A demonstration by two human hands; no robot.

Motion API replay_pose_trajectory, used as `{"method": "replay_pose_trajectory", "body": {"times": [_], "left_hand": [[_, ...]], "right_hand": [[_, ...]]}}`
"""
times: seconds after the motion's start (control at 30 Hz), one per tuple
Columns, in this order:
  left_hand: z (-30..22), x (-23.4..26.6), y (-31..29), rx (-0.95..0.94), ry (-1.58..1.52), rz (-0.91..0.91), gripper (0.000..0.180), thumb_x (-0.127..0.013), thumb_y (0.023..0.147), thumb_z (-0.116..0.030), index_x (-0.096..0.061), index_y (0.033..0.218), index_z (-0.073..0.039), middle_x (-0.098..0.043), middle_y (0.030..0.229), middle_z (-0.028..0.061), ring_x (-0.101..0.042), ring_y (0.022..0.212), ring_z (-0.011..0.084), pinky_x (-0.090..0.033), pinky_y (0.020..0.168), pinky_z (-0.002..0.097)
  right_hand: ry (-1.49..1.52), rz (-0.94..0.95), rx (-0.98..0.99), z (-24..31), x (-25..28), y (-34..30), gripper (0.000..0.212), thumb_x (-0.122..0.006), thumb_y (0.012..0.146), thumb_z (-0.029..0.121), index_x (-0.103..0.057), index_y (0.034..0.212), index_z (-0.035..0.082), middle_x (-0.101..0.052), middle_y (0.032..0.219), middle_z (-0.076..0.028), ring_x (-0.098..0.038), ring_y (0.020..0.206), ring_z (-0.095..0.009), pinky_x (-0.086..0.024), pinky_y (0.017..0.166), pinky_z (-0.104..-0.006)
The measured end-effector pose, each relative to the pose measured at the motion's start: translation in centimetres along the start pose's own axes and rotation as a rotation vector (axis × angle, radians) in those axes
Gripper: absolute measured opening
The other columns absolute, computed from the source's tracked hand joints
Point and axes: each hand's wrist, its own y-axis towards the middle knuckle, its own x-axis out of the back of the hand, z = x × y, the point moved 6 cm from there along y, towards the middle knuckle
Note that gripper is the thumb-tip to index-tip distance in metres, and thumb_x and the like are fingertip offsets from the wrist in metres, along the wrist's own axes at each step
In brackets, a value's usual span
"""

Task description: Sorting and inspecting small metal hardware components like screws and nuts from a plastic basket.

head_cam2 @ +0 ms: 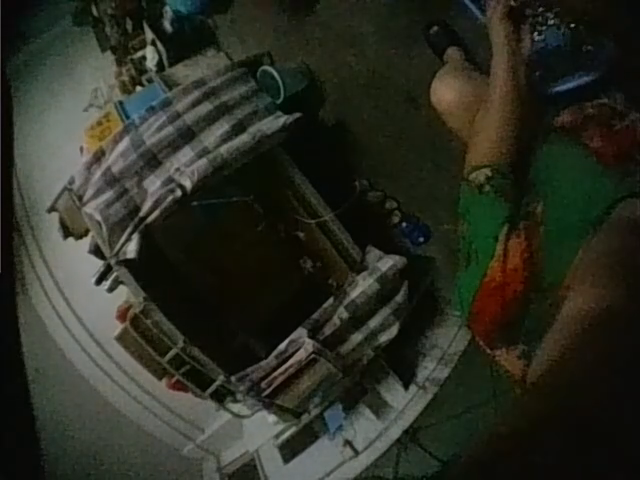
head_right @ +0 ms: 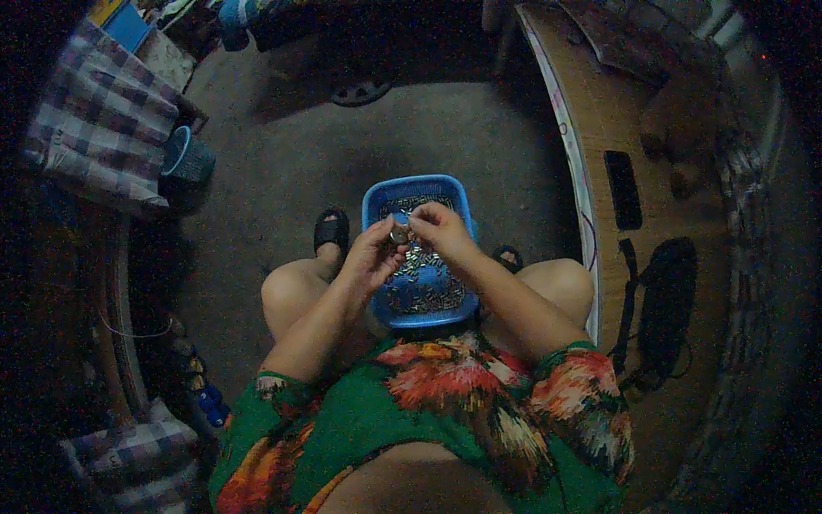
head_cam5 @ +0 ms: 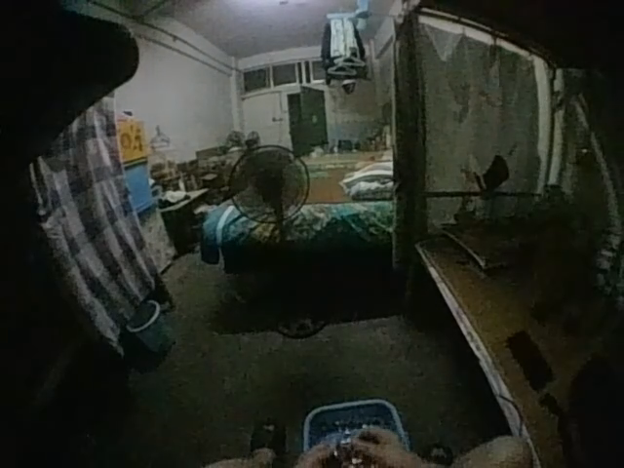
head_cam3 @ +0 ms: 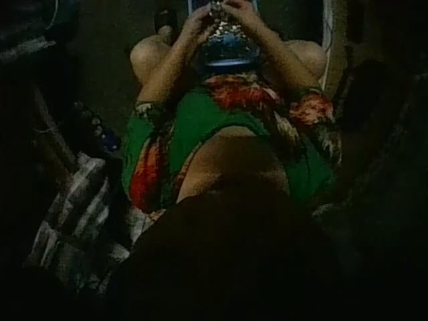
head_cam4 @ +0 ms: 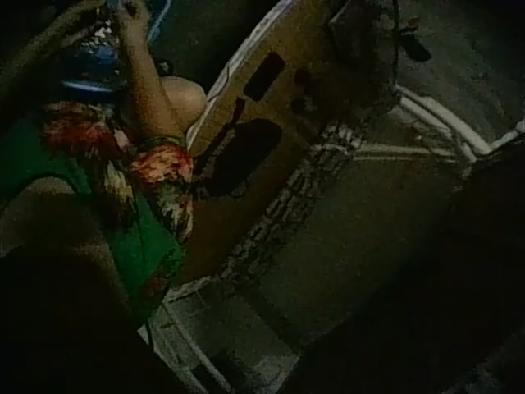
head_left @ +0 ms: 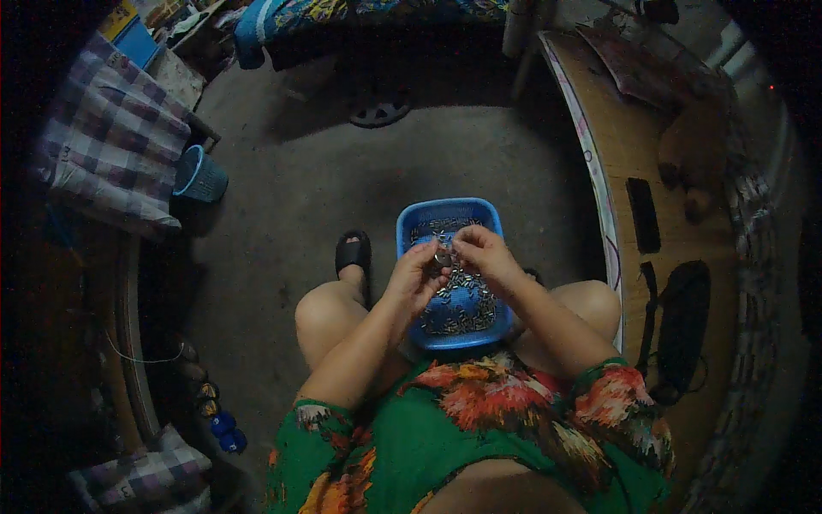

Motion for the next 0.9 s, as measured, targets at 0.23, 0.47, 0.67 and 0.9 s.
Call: {"method": "replay_pose_trajectory", "body": {"times": [0.23, 0.47, 0.67, 0.9], "left_hand": [[-0.26, -0.13, -0.21, -0.022, 0.003, -0.012, 0.019, -0.052, 0.084, -0.026, -0.05, 0.085, -0.007, -0.055, 0.072, 0.0054, -0.052, 0.055, 0.0126, -0.042, 0.046, 0.019], [-0.1, 0.34, -0.04, -0.009, 0.007, -0.028, 0.016, -0.053, 0.083, -0.025, -0.05, 0.083, -0.009, -0.055, 0.072, 0.0039, -0.052, 0.055, 0.0125, -0.044, 0.047, 0.021], [0.04, -0.05, 0.04, -0.015, 0.043, -0.002, 0.017, -0.055, 0.082, -0.026, -0.05, 0.082, -0.009, -0.054, 0.067, 0.0019, -0.052, 0.052, 0.0102, -0.044, 0.043, 0.019], [0.09, 0.11, 0.07, -0.014, 0.047, -0.021, 0.019, -0.055, 0.082, -0.027, -0.05, 0.08, -0.009, -0.053, 0.066, 0.0012, -0.053, 0.051, 0.0101, -0.044, 0.042, 0.0184]], "right_hand": [[0.099, 0.11, -0.111, -0.21, 0.63, 0.14, 0.013, -0.056, 0.08, 0.014, -0.053, 0.089, 0.005, -0.054, 0.073, 0.001, -0.047, 0.061, -0.005, -0.037, 0.05, -0.0169], [-0.043, 0.135, -0.12, -0.1, 0.34, 0.09, 0.012, -0.059, 0.078, 0.014, -0.056, 0.086, 0.005, -0.055, 0.07, 0.002, -0.048, 0.057, -0.005, -0.037, 0.048, -0.017], [-0.129, 0.126, -0.148, -0.41, 0.26, -0.03, 0.014, -0.062, 0.075, 0.016, -0.057, 0.083, 0.006, -0.053, 0.064, 0.002, -0.043, 0.051, -0.005, -0.032, 0.044, -0.0172], [-0.115, 0.129, -0.112, -0.75, 0.07, 0.12, 0.013, -0.062, 0.075, 0.015, -0.057, 0.082, 0.007, -0.052, 0.065, 0.002, -0.042, 0.052, -0.004, -0.031, 0.045, -0.0183]]}}
